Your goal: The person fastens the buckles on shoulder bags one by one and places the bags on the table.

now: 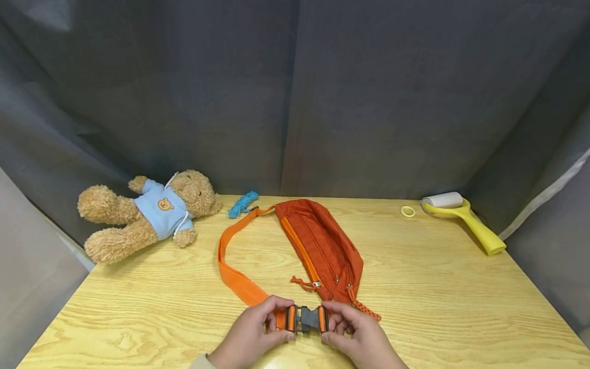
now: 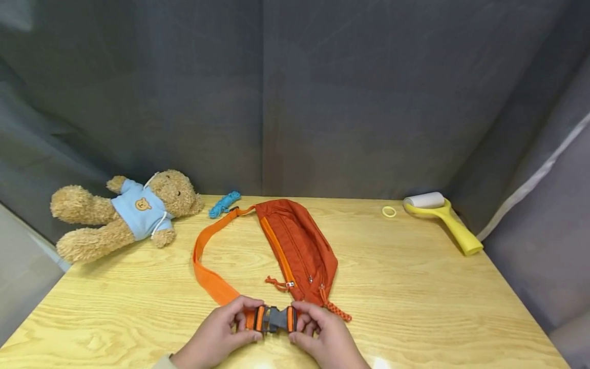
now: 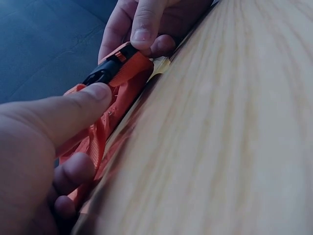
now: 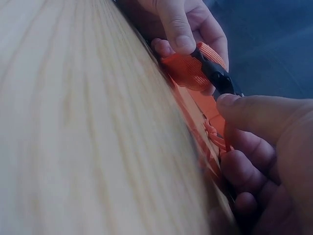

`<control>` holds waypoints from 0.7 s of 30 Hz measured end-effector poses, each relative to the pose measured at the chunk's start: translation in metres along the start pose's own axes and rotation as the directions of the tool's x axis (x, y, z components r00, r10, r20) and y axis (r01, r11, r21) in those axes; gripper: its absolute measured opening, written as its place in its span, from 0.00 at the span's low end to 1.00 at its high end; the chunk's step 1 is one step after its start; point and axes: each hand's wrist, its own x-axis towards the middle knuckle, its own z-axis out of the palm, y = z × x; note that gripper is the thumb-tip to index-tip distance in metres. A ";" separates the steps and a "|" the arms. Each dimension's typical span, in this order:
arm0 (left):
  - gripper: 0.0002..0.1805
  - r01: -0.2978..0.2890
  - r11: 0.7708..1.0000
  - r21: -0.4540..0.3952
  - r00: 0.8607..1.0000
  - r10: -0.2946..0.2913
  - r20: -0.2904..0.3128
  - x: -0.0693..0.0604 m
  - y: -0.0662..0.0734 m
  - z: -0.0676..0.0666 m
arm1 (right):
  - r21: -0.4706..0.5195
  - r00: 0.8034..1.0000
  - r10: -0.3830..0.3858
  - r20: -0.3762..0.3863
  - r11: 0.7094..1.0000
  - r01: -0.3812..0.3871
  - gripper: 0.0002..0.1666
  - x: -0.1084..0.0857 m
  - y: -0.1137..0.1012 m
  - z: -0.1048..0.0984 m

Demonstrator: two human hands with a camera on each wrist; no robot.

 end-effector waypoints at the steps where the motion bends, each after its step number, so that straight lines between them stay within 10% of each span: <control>1: 0.27 0.000 1.000 0.003 1.000 0.000 0.002 0.000 0.000 0.000 | -0.004 1.000 -0.002 0.001 1.000 0.002 0.35 0.000 0.000 0.000; 21: 0.27 -0.010 0.999 0.053 1.000 0.009 0.003 -0.001 -0.001 0.000 | -0.045 0.999 -0.031 -0.008 0.999 0.031 0.33 -0.001 0.003 0.000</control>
